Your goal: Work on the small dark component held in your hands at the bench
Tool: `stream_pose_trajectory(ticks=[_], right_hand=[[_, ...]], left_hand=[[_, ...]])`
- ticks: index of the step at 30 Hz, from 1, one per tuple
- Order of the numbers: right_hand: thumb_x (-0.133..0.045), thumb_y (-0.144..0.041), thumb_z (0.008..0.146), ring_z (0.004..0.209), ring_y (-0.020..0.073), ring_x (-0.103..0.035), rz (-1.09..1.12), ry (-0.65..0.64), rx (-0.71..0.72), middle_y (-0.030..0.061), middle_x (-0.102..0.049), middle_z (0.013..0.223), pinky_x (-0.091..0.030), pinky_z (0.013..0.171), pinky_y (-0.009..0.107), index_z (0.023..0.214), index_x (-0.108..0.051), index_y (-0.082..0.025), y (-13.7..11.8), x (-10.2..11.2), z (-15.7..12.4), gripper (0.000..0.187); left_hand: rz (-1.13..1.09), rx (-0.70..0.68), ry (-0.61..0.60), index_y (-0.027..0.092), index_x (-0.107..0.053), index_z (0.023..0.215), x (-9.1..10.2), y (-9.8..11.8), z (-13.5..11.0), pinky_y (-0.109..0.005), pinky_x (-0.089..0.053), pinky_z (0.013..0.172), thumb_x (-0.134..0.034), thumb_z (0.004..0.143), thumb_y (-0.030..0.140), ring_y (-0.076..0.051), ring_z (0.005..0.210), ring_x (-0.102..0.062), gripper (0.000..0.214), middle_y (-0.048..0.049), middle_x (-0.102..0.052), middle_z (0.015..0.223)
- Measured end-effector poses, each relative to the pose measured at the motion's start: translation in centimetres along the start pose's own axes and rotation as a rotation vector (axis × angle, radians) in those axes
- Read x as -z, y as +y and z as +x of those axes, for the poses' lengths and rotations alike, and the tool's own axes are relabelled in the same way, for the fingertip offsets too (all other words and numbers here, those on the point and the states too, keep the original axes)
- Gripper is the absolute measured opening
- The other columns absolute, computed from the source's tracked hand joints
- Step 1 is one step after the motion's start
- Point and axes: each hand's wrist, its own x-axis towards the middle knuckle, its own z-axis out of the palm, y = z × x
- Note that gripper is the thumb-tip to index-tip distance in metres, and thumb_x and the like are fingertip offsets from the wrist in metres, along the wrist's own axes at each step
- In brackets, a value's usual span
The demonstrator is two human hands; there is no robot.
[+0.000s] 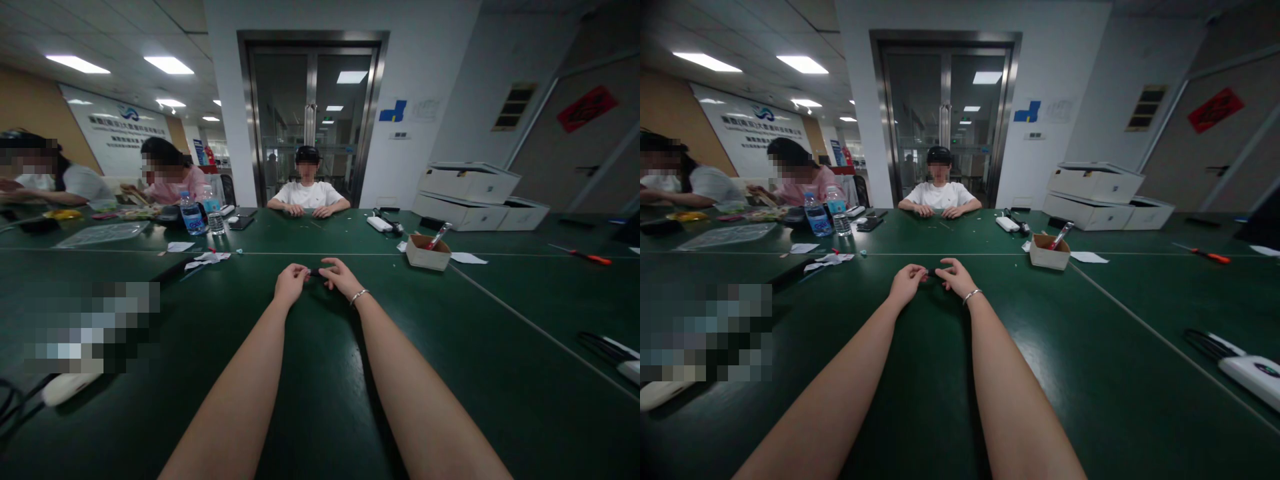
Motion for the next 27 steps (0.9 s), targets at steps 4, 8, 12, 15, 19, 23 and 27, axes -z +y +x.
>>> stream_pose_trajectory(ticks=[4,8,12,15,19,23,27], right_hand=[[-0.065,-0.014,0.069,0.042,0.0025,-0.048,-0.032,-0.032,0.026,-0.0005,-0.062,0.084,-0.044,0.044,0.018,0.106,-0.05,-0.019,-0.08,0.02,0.01,0.04],[-0.063,-0.019,0.073,0.04,0.002,-0.046,-0.028,-0.016,0.0,-0.0015,-0.061,0.079,-0.045,0.045,0.019,0.105,-0.051,-0.019,0.02,0.03,0.03,0.034],[-0.065,-0.016,0.07,0.042,0.0027,-0.049,-0.023,-0.036,0.022,0.0,-0.062,0.086,-0.043,0.043,0.018,0.109,-0.049,-0.019,0.17,0.06,0.12,0.043],[-0.067,-0.018,0.069,0.042,0.0023,-0.05,0.011,-0.001,0.026,-0.0004,-0.062,0.088,-0.046,0.048,0.019,0.111,-0.046,-0.02,0.25,0.04,0.22,0.046],[-0.06,-0.022,0.078,0.037,0.0016,-0.044,-0.031,-0.018,-0.02,-0.0029,-0.06,0.071,-0.047,0.049,0.02,0.104,-0.053,-0.015,0.19,0.0,0.17,0.028],[-0.067,-0.013,0.07,0.041,0.0022,-0.049,-0.004,-0.022,0.01,-0.0019,-0.062,0.081,-0.044,0.046,0.018,0.107,-0.053,-0.018,0.07,-0.03,0.06,0.039],[-0.061,-0.022,0.08,0.037,0.003,-0.045,-0.028,-0.014,-0.02,-0.0039,-0.06,0.063,-0.047,0.051,0.02,0.103,-0.055,-0.015,0.11,-0.11,0.14,0.025]], left_hand=[[0.003,0.007,0.001,0.017,-0.062,0.091,0.05,0.04,-0.03,-0.03,-0.049,0.078,-0.058,0.081,0.03,-0.015,0.077,-0.066,0.017,-0.0068,-0.07,0.088],[0.009,0.006,-0.011,0.018,-0.062,0.093,0.15,0.13,-0.14,-0.03,-0.049,0.078,-0.055,0.083,0.03,-0.015,0.079,-0.066,0.016,-0.0063,-0.07,0.09],[-0.001,0.005,-0.003,0.017,-0.062,0.092,0.08,-0.01,-0.05,-0.03,-0.048,0.079,-0.058,0.081,0.031,-0.015,0.077,-0.066,0.018,-0.007,-0.07,0.089],[-0.019,0.0,0.005,0.017,-0.062,0.091,-0.07,-0.25,0.16,-0.031,-0.049,0.079,-0.059,0.081,0.031,-0.015,0.075,-0.066,0.018,-0.007,-0.07,0.086],[-0.028,-0.005,0.011,0.017,-0.063,0.09,-0.2,-0.57,0.43,-0.031,-0.049,0.079,-0.058,0.081,0.03,-0.015,0.075,-0.066,0.016,-0.0066,-0.07,0.085],[-0.025,-0.004,0.014,0.017,-0.062,0.091,-0.19,-0.73,0.53,-0.03,-0.049,0.078,-0.059,0.081,0.03,-0.015,0.075,-0.066,0.017,-0.0065,-0.07,0.086],[-0.006,-0.007,0.02,0.017,-0.062,0.091,-0.12,-0.66,0.42,-0.029,-0.049,0.076,-0.058,0.082,0.031,-0.015,0.076,-0.066,0.017,-0.0064,-0.07,0.086]])
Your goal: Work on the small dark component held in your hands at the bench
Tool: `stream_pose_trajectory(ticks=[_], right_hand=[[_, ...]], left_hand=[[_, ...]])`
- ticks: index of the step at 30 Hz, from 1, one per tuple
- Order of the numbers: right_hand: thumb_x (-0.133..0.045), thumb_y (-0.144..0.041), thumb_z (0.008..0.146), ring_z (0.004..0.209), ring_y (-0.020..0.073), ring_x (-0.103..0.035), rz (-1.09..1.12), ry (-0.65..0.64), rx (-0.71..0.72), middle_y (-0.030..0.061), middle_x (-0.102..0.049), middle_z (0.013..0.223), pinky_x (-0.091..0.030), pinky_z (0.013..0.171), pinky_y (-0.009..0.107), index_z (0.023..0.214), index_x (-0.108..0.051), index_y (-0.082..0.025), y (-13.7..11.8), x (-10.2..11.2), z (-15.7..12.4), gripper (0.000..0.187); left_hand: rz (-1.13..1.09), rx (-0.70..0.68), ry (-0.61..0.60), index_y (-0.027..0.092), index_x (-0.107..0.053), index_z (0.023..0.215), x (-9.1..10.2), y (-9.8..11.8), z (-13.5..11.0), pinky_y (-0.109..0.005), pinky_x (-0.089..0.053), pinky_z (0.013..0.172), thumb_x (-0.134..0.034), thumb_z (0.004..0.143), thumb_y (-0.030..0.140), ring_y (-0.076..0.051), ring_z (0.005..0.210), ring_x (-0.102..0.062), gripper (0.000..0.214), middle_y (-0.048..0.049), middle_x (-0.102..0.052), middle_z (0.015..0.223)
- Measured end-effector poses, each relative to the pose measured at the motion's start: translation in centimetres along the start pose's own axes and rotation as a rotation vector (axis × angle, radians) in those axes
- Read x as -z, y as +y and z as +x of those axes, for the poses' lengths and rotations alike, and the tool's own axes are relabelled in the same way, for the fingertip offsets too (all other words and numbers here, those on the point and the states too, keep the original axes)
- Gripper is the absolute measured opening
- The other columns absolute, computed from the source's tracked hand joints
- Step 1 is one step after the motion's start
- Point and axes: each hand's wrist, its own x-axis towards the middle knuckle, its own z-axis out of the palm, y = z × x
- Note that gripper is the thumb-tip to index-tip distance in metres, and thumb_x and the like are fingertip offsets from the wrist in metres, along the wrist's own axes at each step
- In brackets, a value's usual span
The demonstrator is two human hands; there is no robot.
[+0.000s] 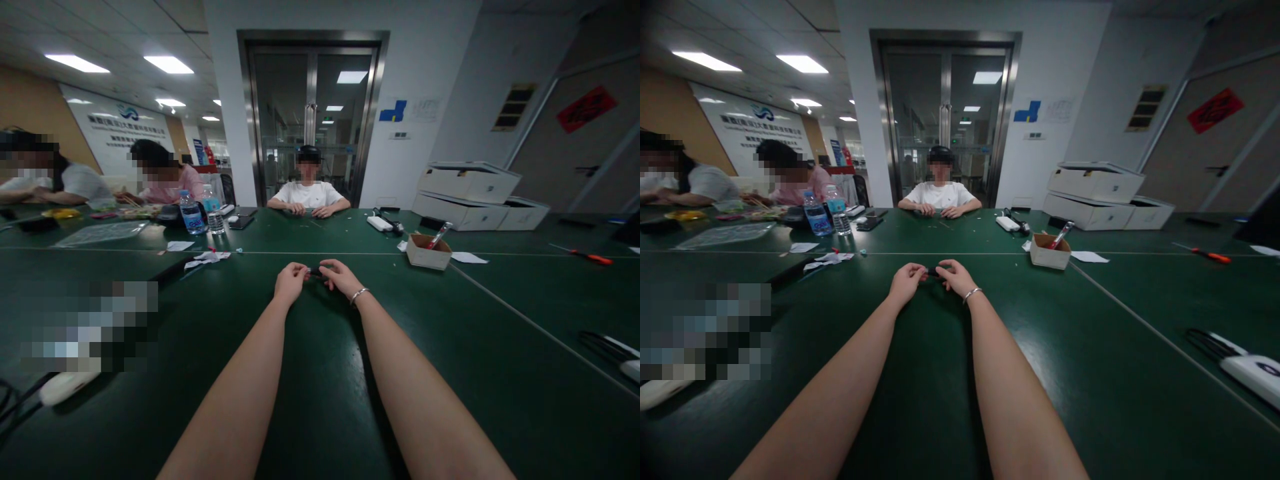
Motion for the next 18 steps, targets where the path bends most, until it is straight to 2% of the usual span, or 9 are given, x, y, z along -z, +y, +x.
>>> stream_pose_trajectory(ticks=[8,18], right_hand=[[-0.061,-0.015,0.078,0.042,0.004,-0.048,-0.034,-0.071,0.058,-0.0034,-0.061,0.064,-0.039,0.044,0.017,0.102,-0.059,-0.015,0.22,0.35,0.1,0.024],[-0.062,-0.015,0.074,0.046,0.0052,-0.047,0.002,-0.081,0.075,-0.0027,-0.059,0.066,-0.04,0.046,0.018,0.103,-0.06,-0.015,0.36,0.4,0.11,0.029]], left_hand=[[0.024,0.019,-0.008,0.017,-0.062,0.091,0.07,0.13,-0.06,-0.028,-0.048,0.075,-0.057,0.082,0.032,-0.014,0.075,-0.066,0.019,-0.0067,-0.071,0.086],[0.033,0.049,-0.032,0.016,-0.061,0.086,0.12,0.46,-0.26,-0.026,-0.047,0.066,-0.053,0.082,0.039,-0.014,0.069,-0.065,0.025,-0.0062,-0.07,0.078]])
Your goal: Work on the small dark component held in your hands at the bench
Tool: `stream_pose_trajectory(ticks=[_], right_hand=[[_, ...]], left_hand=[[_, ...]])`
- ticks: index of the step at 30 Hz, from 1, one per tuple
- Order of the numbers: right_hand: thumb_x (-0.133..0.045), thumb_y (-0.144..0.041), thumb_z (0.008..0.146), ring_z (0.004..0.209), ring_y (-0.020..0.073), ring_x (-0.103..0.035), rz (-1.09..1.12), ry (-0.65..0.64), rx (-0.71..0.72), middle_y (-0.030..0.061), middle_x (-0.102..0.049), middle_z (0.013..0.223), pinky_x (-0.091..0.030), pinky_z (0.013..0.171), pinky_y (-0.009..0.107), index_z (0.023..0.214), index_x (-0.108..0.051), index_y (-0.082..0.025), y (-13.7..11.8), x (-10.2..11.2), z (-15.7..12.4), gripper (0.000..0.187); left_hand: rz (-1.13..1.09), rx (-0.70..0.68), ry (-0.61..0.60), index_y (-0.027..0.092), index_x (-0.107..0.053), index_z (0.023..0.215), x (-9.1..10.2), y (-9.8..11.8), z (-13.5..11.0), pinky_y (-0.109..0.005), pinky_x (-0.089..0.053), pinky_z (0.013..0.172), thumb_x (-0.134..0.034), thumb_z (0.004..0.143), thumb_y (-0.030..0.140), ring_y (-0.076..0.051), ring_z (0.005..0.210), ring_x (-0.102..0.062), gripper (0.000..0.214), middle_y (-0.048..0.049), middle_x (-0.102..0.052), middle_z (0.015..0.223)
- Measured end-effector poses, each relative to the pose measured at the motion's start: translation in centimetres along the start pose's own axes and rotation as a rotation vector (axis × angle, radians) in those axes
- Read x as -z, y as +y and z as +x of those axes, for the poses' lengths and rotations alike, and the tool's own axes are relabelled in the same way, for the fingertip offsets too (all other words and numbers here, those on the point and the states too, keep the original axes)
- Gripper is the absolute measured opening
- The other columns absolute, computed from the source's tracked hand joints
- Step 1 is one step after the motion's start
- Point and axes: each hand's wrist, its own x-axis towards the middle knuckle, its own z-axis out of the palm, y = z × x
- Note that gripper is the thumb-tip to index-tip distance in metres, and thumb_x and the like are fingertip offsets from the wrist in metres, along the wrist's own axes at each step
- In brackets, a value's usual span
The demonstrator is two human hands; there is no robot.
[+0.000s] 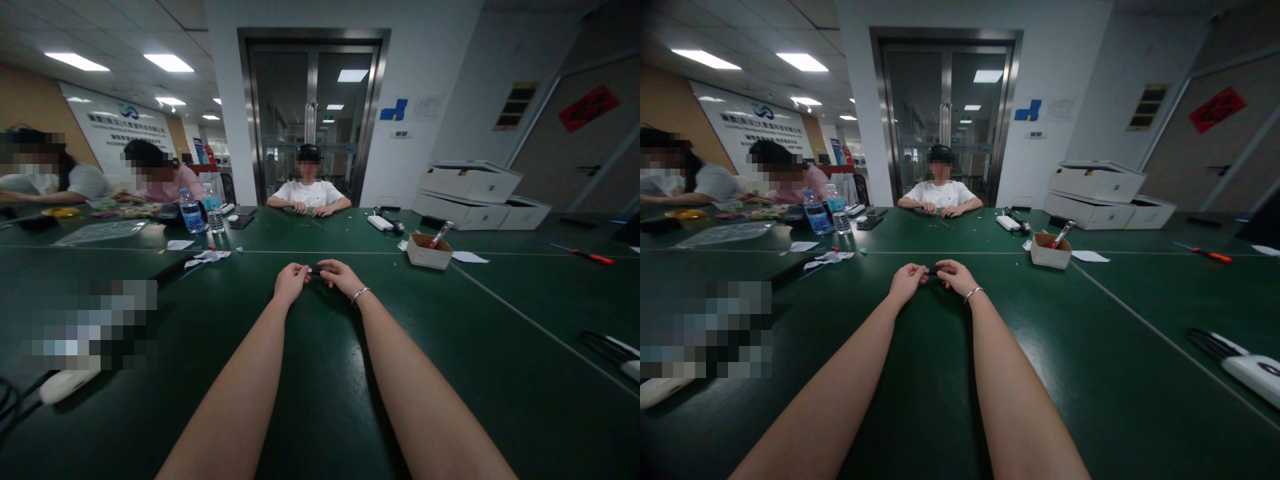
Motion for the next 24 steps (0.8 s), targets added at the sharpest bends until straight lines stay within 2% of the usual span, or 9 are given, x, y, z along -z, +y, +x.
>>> stream_pose_trajectory(ticks=[12,24], right_hand=[[-0.064,-0.015,0.072,0.049,0.0057,-0.048,0.019,0.011,-0.009,-0.0016,-0.061,0.069,-0.039,0.046,0.018,0.102,-0.061,-0.016,-0.3,-0.1,-0.3,0.03],[-0.062,-0.014,0.077,0.038,0.0026,-0.042,0.038,0.066,-0.072,-0.0028,-0.062,0.065,-0.045,0.047,0.019,0.094,-0.063,-0.015,0.0,-0.2,0.2,0.018]], left_hand=[[0.12,-0.033,0.004,0.02,-0.06,0.079,0.3,0.4,-0.4,-0.026,-0.045,0.065,-0.047,0.082,0.051,-0.014,0.066,-0.063,0.034,-0.0033,-0.069,0.074],[0.192,-0.05,0.011,0.021,-0.063,0.075,0.5,1.3,-1.1,-0.027,-0.044,0.064,-0.038,0.085,0.057,-0.016,0.063,-0.062,0.045,-0.0036,-0.069,0.07]])
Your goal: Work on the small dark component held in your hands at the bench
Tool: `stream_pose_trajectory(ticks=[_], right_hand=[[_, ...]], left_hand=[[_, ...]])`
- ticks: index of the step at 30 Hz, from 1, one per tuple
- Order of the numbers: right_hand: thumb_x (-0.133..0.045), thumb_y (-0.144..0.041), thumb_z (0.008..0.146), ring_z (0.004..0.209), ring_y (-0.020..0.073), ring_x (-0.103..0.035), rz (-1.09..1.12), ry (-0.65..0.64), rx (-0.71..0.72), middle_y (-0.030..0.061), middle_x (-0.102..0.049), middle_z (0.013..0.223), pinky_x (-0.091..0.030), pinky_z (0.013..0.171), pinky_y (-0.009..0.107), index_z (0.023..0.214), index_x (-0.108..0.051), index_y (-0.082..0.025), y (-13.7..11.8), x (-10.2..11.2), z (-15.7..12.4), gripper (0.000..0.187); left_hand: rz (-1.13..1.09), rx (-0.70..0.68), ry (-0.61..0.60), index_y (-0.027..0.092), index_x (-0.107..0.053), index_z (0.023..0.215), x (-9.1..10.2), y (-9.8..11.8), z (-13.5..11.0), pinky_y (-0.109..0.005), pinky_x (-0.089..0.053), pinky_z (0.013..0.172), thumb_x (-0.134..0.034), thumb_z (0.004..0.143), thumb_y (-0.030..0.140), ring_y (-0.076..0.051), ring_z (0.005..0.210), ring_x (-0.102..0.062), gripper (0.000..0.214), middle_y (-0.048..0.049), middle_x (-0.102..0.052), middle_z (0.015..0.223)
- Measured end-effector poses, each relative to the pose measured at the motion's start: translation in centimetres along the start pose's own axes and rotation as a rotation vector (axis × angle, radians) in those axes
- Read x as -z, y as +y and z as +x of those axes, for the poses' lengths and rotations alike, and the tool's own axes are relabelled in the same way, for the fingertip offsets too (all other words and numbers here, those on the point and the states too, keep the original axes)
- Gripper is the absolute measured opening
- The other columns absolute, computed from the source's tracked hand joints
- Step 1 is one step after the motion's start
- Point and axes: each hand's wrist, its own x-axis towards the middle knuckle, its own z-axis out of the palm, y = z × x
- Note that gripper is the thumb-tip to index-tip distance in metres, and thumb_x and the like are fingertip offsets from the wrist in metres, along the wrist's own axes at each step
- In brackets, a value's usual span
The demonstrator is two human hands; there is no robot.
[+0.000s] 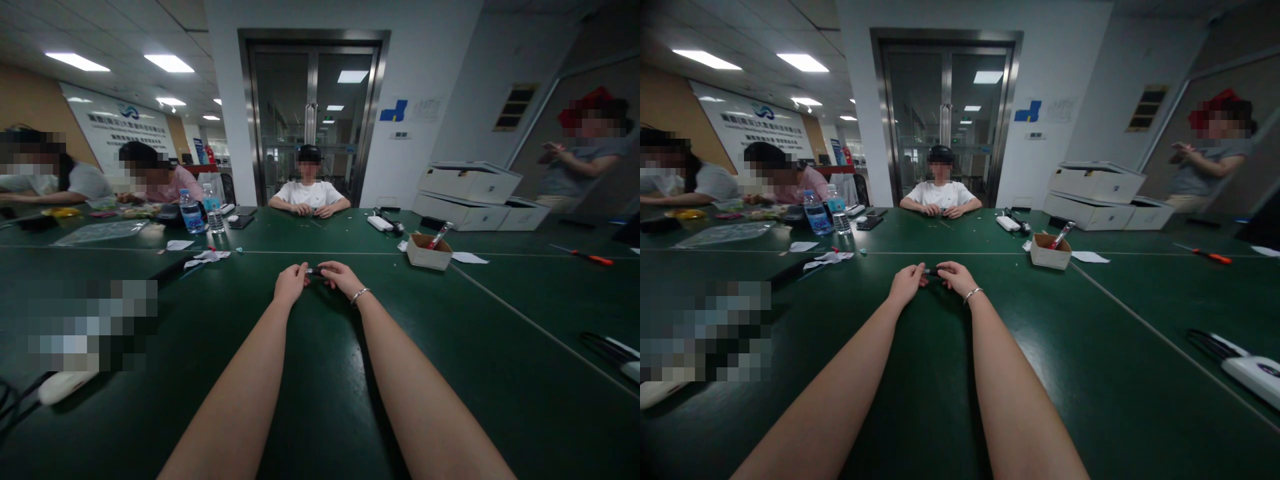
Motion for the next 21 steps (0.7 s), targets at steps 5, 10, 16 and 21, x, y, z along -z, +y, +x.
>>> stream_pose_trajectory(ticks=[5,10,16,21], right_hand=[[-0.059,-0.013,0.08,0.037,0.002,-0.042,0.032,0.019,-0.026,-0.0019,-0.065,0.068,-0.048,0.05,0.019,0.095,-0.063,-0.015,-0.1,0.0,0.0,0.016],[-0.057,-0.012,0.082,0.036,0.0026,-0.043,0.036,0.053,-0.058,0.0001,-0.067,0.069,-0.047,0.048,0.019,0.095,-0.062,-0.015,-0.2,-0.1,0.0,0.014],[-0.058,-0.013,0.082,0.036,0.0033,-0.045,0.039,0.048,-0.053,0.0007,-0.068,0.068,-0.047,0.046,0.018,0.095,-0.062,-0.015,0.0,0.0,0.2,0.014],[-0.058,-0.012,0.081,0.037,0.0034,-0.046,0.038,0.039,-0.065,0.0006,-0.067,0.066,-0.044,0.043,0.017,0.095,-0.062,-0.014,0.1,0.0,0.2,0.014]], left_hand=[[-0.067,0.014,0.01,0.02,-0.066,0.084,-0.3,-0.7,0.5,-0.027,-0.045,0.069,-0.037,0.087,0.052,-0.015,0.069,-0.063,0.043,-0.005,-0.07,0.08],[-0.141,-0.082,0.055,0.023,-0.061,0.107,-0.5,-1.2,0.7,-0.028,-0.047,0.076,-0.05,0.084,0.035,-0.016,0.087,-0.062,0.029,-0.0056,-0.067,0.102],[-0.12,-0.157,0.053,0.021,-0.063,0.104,-0.2,-0.5,0.3,-0.029,-0.047,0.082,-0.056,0.079,0.022,-0.016,0.092,-0.061,0.026,-0.0064,-0.066,0.105],[-0.104,-0.166,0.059,0.02,-0.062,0.106,-0.1,-0.3,0.1,-0.029,-0.049,0.078,-0.058,0.077,0.02,-0.016,0.086,-0.061,0.029,-0.0077,-0.064,0.108]])
